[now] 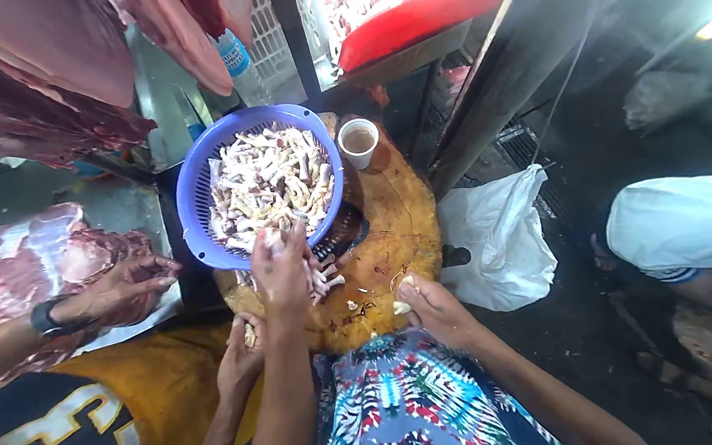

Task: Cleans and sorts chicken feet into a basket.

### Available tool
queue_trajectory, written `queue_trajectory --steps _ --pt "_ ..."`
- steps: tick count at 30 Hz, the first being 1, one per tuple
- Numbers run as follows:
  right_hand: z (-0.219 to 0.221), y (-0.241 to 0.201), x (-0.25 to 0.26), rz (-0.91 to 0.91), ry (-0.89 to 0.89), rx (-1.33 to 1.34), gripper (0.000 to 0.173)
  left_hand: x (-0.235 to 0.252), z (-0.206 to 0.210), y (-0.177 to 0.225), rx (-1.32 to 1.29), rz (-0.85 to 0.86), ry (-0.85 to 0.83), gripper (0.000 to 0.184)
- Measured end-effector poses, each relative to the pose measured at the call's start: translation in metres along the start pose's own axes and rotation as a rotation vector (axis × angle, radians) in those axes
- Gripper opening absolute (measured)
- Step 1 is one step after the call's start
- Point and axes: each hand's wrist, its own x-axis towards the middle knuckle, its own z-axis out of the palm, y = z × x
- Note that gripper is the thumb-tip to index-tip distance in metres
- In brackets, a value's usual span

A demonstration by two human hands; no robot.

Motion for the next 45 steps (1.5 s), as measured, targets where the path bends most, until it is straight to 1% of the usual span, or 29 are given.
queue_trajectory --steps 1,2,3,4,6,7,9,10,12,15,16,18,21,22,23,24,26,28,30,31,33,35,36,38,39,40,42,45 --pt "0.001 -0.003 0.002 0.025 0.010 0.048 0.027 0.016 -0.002 0.004 0.267 0.084 -0.007 0.019" --pt "0.003 -0.005 0.004 0.045 0.017 0.090 0.027 0.033 -0.002 0.010 0.546 0.124 -0.003 0.032" --pt "0.004 -0.006 0.005 0.054 0.023 0.110 0.027 0.050 0.003 0.016 0.756 0.113 0.002 0.042" --pt "0.005 -0.006 0.007 0.051 0.023 0.105 0.026 0.066 0.009 0.022 0.897 0.064 -0.001 0.049" --pt "0.006 -0.004 0.008 0.045 0.004 0.065 0.023 0.095 0.021 0.022 1.037 -0.074 -0.007 0.061" --pt "0.005 -0.002 0.008 0.044 -0.010 0.039 0.021 0.106 0.026 0.018 1.062 -0.144 -0.014 0.064" --pt "0.003 0.000 0.006 0.052 -0.037 -0.004 0.021 0.121 0.031 0.005 1.074 -0.230 -0.046 0.062" --pt "0.001 0.000 0.005 0.059 -0.043 -0.021 0.021 0.122 0.029 0.001 1.058 -0.240 -0.065 0.057" --pt "-0.004 0.002 0.002 0.050 -0.036 -0.046 0.022 0.109 0.015 0.002 0.931 -0.202 -0.091 0.046" --pt "-0.011 0.001 0.000 -0.001 0.008 -0.037 0.022 0.059 -0.011 0.011 0.701 -0.090 -0.080 0.033" --pt "-0.011 -0.003 0.003 -0.027 0.030 -0.032 0.023 0.040 -0.013 0.016 0.687 -0.043 -0.059 0.031" --pt "-0.008 -0.013 0.010 -0.087 0.056 -0.024 0.030 -0.001 -0.008 0.016 0.752 0.049 -0.041 0.033" --pt "0.001 -0.022 0.028 -0.218 0.079 -0.095 0.042 -0.055 0.011 -0.002 0.774 0.159 -0.154 0.034" --pt "0.004 -0.020 0.033 -0.253 0.092 -0.090 0.044 -0.068 0.017 -0.009 0.747 0.155 -0.221 0.033" --pt "0.007 -0.018 0.036 -0.267 0.113 -0.060 0.041 -0.076 0.018 -0.014 0.717 0.132 -0.308 0.032" --pt "0.009 -0.016 0.036 -0.257 0.137 -0.019 0.037 -0.080 0.015 -0.016 0.672 0.093 -0.409 0.032" --pt "0.006 -0.012 0.031 -0.233 0.136 0.027 0.033 -0.076 0.000 -0.011 0.496 0.003 -0.575 0.036" --pt "0.000 -0.011 0.023 -0.272 0.094 -0.059 0.034 -0.068 -0.013 -0.002 0.301 -0.025 -0.597 0.038" --pt "-0.001 -0.011 0.016 -0.359 0.054 -0.199 0.034 -0.060 -0.015 -0.004 0.194 0.018 -0.580 0.041" --pt "0.001 -0.012 0.014 -0.388 0.032 -0.226 0.032 -0.056 -0.012 -0.009 0.156 0.047 -0.599 0.041" --pt "0.004 -0.013 0.014 -0.414 0.012 -0.213 0.025 -0.055 -0.002 -0.022 0.055 0.086 -0.640 0.032" --pt "0.003 -0.016 0.015 -0.446 0.078 -0.207 0.019 -0.059 0.008 -0.032 -0.114 0.121 -0.619 0.023" --pt "0.002 -0.017 0.015 -0.487 0.148 -0.237 0.019 -0.062 0.012 -0.035 -0.185 0.106 -0.571 0.022" --pt "0.004 -0.019 0.013 -0.607 0.331 -0.377 0.017 -0.066 0.019 -0.038 -0.260 0.033 -0.396 0.022" --pt "0.006 -0.019 0.011 -0.665 0.397 -0.462 0.016 -0.065 0.023 -0.039 -0.260 -0.002 -0.296 0.024" --pt "0.007 -0.019 0.009 -0.714 0.419 -0.535 0.014 -0.062 0.026 -0.039 -0.254 -0.031 -0.212 0.026" --pt "0.008 -0.014 0.004 -0.755 0.339 -0.624 0.014 -0.057 0.027 -0.040 -0.236 -0.027 -0.147 0.025" --pt "0.001 -0.005 -0.004 -0.764 0.177 -0.598 0.017 -0.058 0.028 -0.043 -0.175 0.075 -0.128 0.013"
